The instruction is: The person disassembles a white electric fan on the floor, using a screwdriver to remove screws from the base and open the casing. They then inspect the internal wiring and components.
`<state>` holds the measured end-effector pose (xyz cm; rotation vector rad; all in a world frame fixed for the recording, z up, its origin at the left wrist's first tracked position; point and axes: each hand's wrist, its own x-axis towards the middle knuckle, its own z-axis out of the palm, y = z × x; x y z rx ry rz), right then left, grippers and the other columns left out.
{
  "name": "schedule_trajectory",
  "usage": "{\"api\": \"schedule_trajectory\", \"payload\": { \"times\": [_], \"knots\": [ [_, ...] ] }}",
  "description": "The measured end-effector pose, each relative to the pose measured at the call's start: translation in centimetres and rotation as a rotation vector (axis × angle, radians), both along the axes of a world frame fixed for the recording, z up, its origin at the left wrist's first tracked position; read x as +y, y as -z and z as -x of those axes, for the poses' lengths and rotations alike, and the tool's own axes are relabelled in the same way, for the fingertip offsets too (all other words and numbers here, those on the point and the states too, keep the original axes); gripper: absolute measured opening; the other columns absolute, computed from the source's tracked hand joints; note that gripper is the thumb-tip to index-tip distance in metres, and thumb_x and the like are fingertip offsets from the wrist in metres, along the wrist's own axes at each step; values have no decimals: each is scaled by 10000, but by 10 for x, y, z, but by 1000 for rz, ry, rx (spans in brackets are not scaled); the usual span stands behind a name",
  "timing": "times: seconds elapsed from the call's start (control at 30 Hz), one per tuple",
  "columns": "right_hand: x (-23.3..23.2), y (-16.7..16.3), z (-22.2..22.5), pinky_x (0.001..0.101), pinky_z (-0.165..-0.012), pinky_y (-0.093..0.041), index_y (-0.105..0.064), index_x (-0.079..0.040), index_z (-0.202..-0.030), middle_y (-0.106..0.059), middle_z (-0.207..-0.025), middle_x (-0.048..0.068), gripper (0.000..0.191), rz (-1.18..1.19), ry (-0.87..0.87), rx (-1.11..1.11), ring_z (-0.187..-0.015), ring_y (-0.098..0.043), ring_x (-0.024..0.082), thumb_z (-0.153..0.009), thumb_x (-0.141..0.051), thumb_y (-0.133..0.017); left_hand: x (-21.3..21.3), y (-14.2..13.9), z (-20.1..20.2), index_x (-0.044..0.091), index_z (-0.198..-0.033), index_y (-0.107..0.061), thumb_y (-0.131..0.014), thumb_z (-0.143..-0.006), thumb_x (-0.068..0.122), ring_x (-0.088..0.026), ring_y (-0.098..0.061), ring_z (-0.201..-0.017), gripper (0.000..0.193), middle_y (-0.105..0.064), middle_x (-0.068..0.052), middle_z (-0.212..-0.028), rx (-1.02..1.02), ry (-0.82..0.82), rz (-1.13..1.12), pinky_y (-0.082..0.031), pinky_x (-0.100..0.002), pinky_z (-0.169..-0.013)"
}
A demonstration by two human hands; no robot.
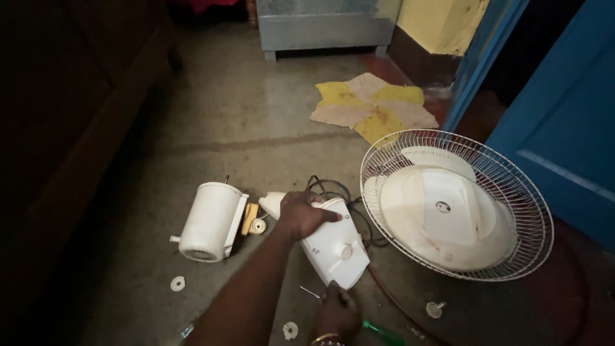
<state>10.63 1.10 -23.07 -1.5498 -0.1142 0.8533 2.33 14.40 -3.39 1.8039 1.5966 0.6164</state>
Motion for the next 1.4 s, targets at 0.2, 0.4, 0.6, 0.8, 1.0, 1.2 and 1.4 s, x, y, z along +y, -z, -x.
{"api": "schedule_trajectory", "payload": {
  "times": [0.2,0.4,0.6,0.8,1.0,1.2,1.4],
  "knots": [
    [11,-13,11,422,-639,-485,-725,79,-1017,-710,-811,144,334,141,118,373,-688,-620,268,-864,-218,-722,2,4,1,160,-1007,-832,-862,-557,574,-286,-603,-1216,612,-748,-112,-1134,45,8,-49,-401,-384,-1094],
    [22,-79,-30,407,-775,-566,-728,-4,-1021,-764,-941,154,287,-106,-75,-754,-862,-726,285,-883,-255,-755,1,9,1,149,-1007,-827,-879,-550,569,-290,-589,-1218,623,-740,-122,-1138,36,4,-89,-385,-381,-1096],
    [65,-131,-72,326,-770,-597,-764,-37,-1089,-811,-961,106,306,-307,-365,-742,-833,-779,175,-848,-224,-782,3,8,2,165,-1025,-819,-834,-557,571,-256,-682,-1153,620,-781,-101,-1100,31,32,-48,-429,-350,-1105],
    [65,-148,-71,325,-698,-577,-793,-58,-956,-800,-857,126,173,-192,-418,-802,-735,-761,193,-867,-205,-779,1,5,0,140,-997,-817,-839,-583,550,-277,-613,-1213,584,-767,-103,-1127,53,41,-89,-372,-376,-1110],
    [76,-153,-69,329,-696,-565,-766,-60,-859,-763,-784,114,99,-99,-435,-952,-696,-726,190,-823,-151,-777,2,0,-2,139,-1005,-819,-851,-568,533,-254,-660,-1162,590,-785,-105,-1077,21,20,-40,-385,-347,-1100],
    [78,-134,-69,279,-696,-581,-744,-59,-931,-776,-814,52,135,-313,-358,-777,-721,-730,123,-799,-59,-772,2,0,-1,151,-1010,-814,-836,-568,556,-257,-730,-1062,601,-795,-102,-1031,21,41,-35,-457,-337,-1048],
    [91,-116,-72,279,-708,-578,-736,-30,-923,-773,-820,58,124,-357,-343,-715,-729,-716,124,-828,-81,-798,4,6,-1,149,-1007,-818,-858,-553,557,-278,-681,-1121,613,-785,-119,-1075,26,17,-77,-432,-354,-1067]
  ]
}}
